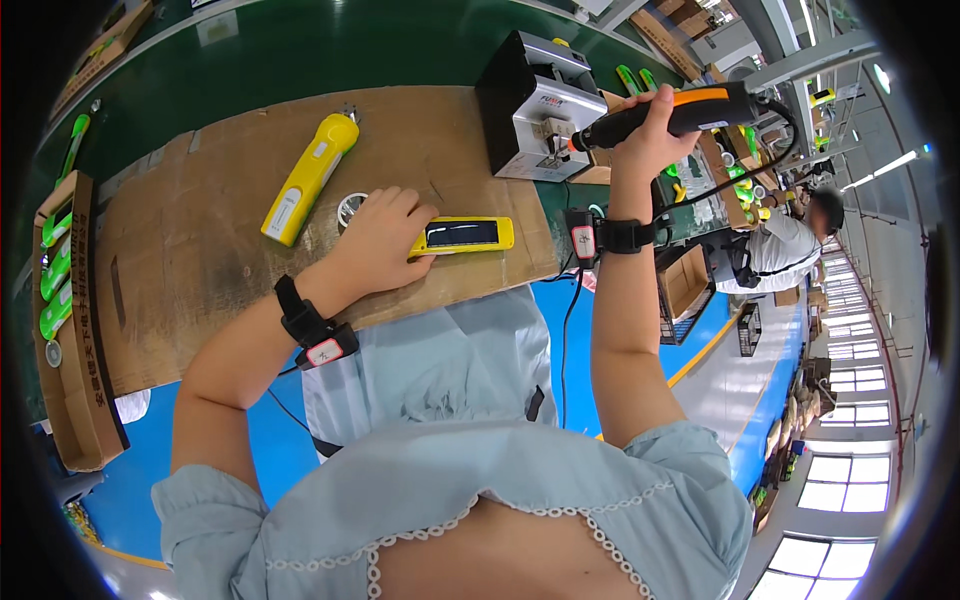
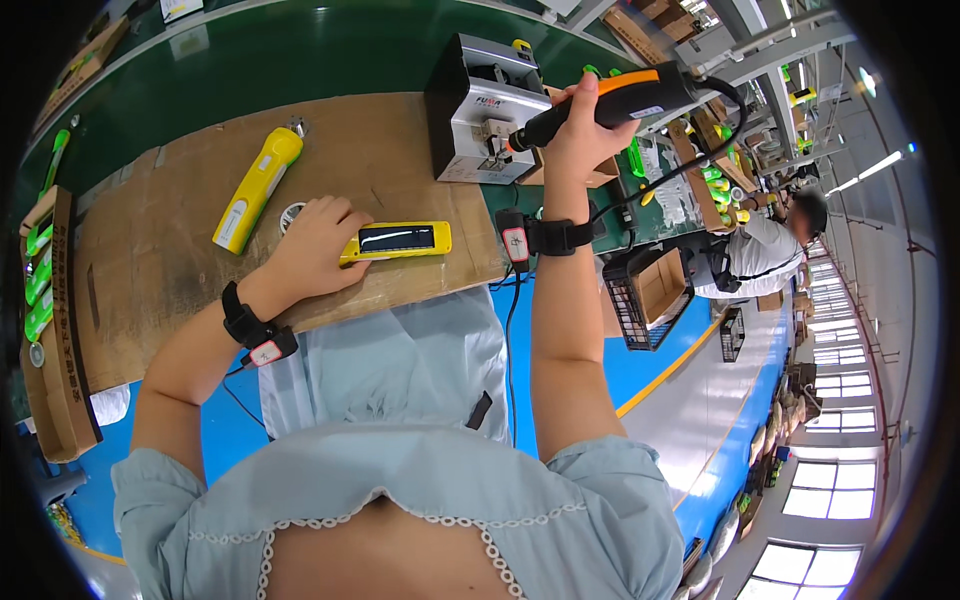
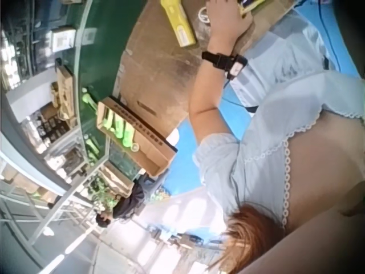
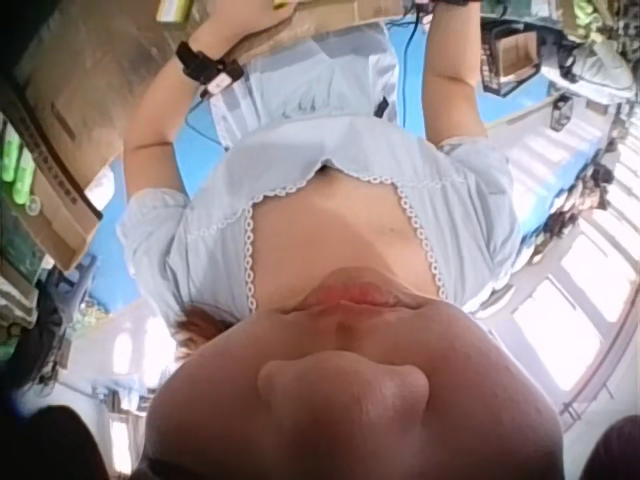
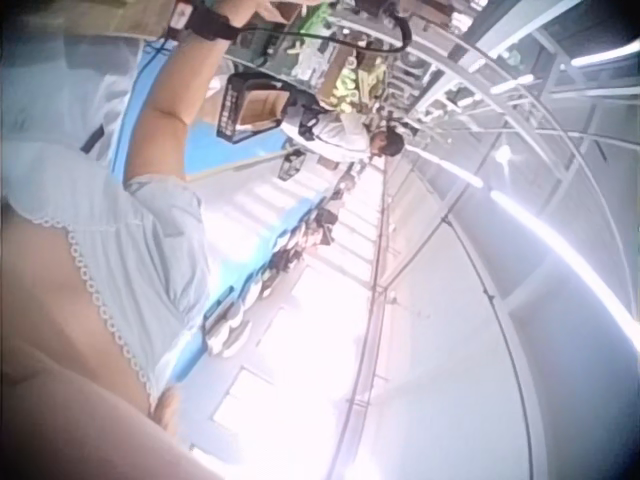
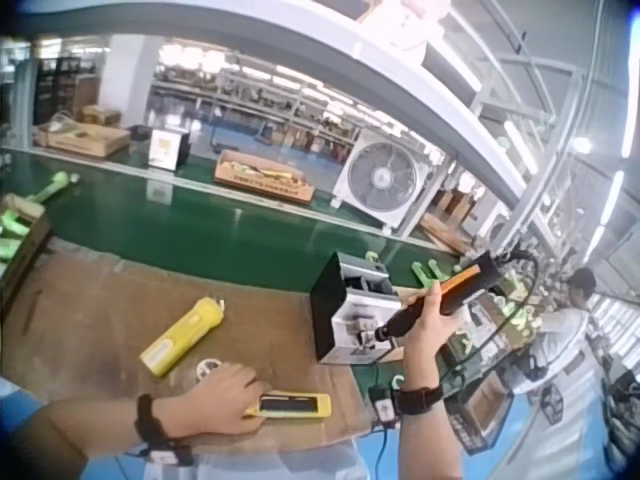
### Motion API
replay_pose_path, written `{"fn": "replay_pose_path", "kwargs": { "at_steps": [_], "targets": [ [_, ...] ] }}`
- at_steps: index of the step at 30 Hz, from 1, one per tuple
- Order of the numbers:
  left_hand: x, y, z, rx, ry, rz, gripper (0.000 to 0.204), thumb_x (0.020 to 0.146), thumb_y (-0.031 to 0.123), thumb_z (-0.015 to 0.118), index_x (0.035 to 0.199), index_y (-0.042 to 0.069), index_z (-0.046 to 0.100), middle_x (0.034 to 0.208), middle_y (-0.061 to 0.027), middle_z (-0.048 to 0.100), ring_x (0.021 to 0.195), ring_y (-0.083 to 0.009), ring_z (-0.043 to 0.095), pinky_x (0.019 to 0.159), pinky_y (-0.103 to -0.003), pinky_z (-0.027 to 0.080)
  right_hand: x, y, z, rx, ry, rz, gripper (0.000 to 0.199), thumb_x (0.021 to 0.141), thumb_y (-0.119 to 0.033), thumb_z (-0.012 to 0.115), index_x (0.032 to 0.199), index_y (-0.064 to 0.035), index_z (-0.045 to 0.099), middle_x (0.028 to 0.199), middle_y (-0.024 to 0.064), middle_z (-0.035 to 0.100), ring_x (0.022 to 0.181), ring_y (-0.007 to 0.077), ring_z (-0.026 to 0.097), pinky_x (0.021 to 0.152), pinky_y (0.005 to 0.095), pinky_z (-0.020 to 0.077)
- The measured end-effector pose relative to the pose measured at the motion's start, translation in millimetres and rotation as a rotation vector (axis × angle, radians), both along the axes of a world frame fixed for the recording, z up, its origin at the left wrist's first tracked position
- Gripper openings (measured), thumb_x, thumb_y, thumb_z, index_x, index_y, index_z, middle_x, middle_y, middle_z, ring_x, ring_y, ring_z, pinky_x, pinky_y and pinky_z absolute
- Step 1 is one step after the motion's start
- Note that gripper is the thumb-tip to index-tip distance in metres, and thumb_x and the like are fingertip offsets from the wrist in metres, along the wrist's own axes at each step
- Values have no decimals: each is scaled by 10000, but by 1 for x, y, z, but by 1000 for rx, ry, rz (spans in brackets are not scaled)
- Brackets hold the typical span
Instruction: Assembling flashlight components and using an electric screwdriver.
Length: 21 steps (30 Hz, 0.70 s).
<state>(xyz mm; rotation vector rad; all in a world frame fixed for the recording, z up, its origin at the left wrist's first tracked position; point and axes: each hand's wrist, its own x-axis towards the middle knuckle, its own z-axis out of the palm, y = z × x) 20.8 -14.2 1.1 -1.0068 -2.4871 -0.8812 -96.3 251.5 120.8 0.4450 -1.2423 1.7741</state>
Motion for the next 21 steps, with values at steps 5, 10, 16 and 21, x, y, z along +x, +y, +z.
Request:
{"fn": "replay_pose_path", "kwargs": {
  "at_steps": [5,10,16,21],
  "targets": [
    [-1,0,-2,4,26,-9,396,615,201,728,944,45,574,883,-124,514,864,-299,491,768,-386,400,-3,4,4,129,-199,44,265,818,-117,690,889,-13,457,611,91,561,470,173,549,476,275,465],
    [5,0,1,1,15,-7,412,609,199,744,954,54,571,890,-124,515,875,-304,490,774,-384,397,40,-4,-5,115,-284,202,247,854,-182,654,865,-3,485,621,89,555,496,178,554,485,290,471],
    [0,1,1,2,-2,-20,396,608,187,746,941,67,568,884,-118,514,869,-304,491,763,-385,399,86,-11,-19,55,-234,330,337,842,-206,648,1020,-22,428,687,110,531,577,211,553,549,339,500],
    [1,2,2,2,4,-5,389,602,175,748,930,64,569,876,-118,517,857,-304,496,755,-384,405,87,-15,-27,49,-203,335,360,834,-215,665,1015,-17,427,690,115,544,572,206,562,552,323,497]
  ]
}}
